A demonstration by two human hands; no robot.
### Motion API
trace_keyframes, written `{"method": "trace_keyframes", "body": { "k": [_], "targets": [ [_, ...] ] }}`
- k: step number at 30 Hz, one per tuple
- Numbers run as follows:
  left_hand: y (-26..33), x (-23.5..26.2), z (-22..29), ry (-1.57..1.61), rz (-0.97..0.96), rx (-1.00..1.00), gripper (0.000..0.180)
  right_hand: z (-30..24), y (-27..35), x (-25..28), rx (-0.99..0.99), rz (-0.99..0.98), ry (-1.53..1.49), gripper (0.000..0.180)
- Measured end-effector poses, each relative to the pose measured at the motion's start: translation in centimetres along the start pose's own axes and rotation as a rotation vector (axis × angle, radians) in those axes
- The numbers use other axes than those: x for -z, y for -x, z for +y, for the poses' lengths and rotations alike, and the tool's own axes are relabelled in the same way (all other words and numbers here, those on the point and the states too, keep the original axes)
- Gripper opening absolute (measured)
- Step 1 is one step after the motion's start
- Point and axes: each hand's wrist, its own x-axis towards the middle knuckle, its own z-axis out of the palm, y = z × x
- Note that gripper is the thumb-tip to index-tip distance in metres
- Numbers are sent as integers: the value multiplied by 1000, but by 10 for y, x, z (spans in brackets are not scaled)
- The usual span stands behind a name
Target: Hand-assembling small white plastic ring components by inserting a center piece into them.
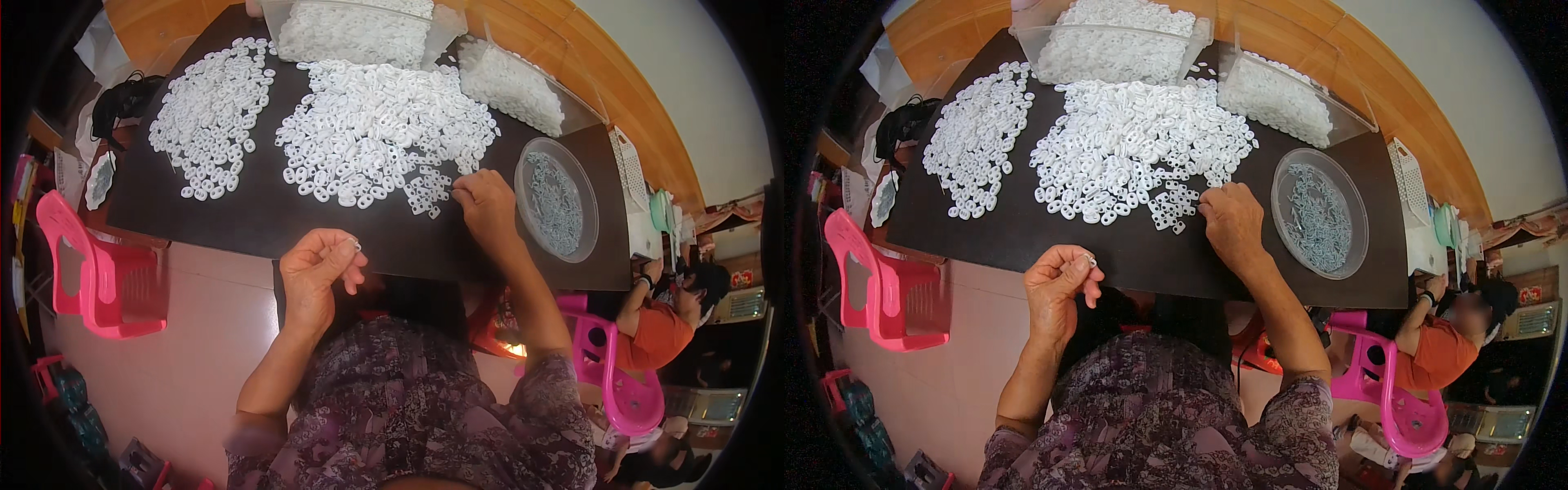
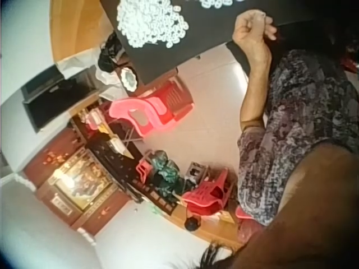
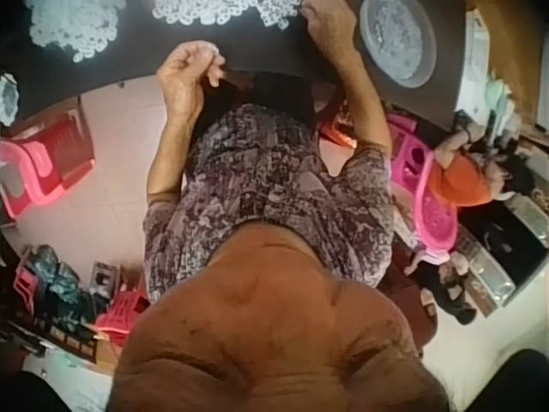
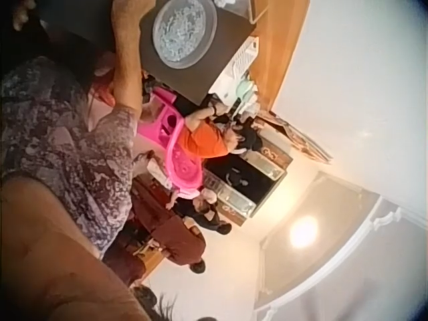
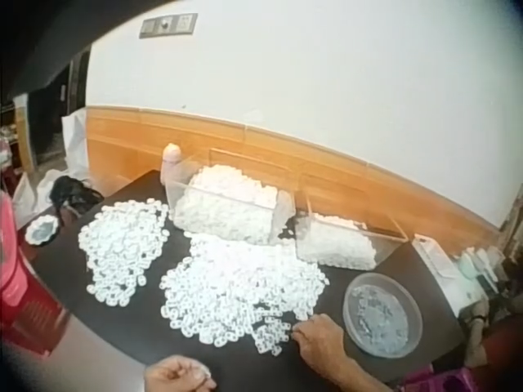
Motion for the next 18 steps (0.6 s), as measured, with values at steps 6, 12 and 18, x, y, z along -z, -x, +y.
{"method": "trace_keyframes", "body": {
  "k": [6, 12, 18],
  "targets": [
    [-1, -1, 1, -11, 13, 8, 13, -3, -5, 2, 72, -34, 47, 5],
    [-2, -1, 1, -15, 7, 14, 13, 1, -5, 0, 183, -21, 61, 7],
    [0, 1, 0, -13, 11, 13, 13, -4, -1, 4, 117, 49, -22, 7]
  ]
}}
